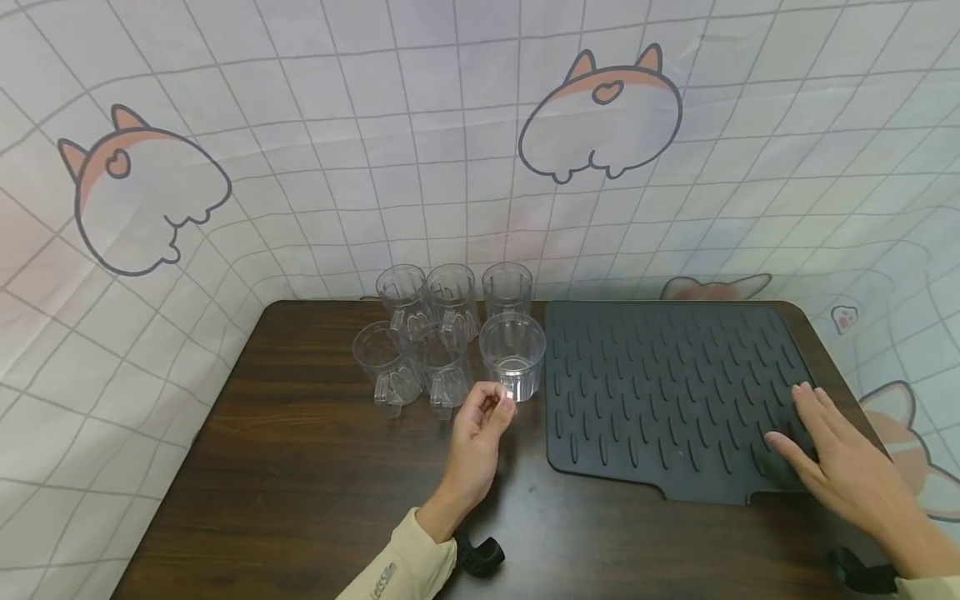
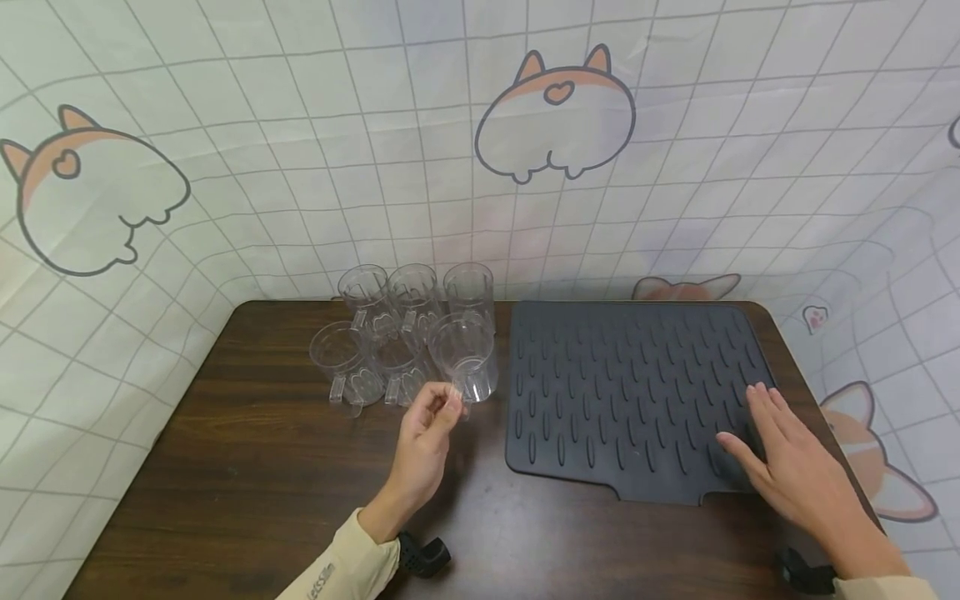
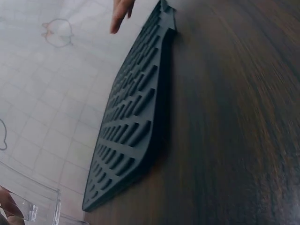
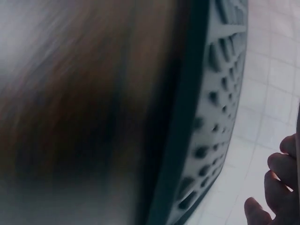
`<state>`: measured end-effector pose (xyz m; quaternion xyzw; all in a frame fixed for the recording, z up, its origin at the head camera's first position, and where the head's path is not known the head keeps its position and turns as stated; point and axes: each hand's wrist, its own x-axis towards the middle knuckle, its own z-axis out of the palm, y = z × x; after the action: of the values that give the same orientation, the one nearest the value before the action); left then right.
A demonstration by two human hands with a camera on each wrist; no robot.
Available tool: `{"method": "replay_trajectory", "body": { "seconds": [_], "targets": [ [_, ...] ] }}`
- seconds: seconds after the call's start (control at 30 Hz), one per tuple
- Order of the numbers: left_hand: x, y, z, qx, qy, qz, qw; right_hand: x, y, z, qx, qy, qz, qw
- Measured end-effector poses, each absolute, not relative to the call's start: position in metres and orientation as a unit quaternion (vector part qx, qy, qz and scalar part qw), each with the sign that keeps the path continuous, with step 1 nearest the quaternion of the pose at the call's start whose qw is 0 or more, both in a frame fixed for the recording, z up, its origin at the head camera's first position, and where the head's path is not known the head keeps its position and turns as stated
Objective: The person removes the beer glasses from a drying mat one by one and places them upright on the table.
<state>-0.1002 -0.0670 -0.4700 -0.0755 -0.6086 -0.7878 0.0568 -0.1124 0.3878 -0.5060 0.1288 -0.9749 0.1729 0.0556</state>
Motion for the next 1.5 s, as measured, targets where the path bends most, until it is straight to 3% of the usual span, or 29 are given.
{"method": "replay_trajectory", "body": {
  "seconds": [0.27, 0.9, 1.5],
  "targets": [
    [-0.101, -0.067, -0.478, -0.05, -0.645, -0.76, 0.062, -0.109, 0.406, -0.523, 0.154, -0.981, 0.105, 0.059],
    [-0.108, -0.07, -0.494, -0.042, -0.661, -0.746, 0.071, -0.103, 0.41, -0.534, 0.112, -0.989, 0.064, -0.067],
    [-0.116, -0.072, -0.506, -0.033, -0.644, -0.762, 0.058, -0.106, 0.409, -0.535, 0.1, -0.989, 0.063, -0.088]
  ]
}}
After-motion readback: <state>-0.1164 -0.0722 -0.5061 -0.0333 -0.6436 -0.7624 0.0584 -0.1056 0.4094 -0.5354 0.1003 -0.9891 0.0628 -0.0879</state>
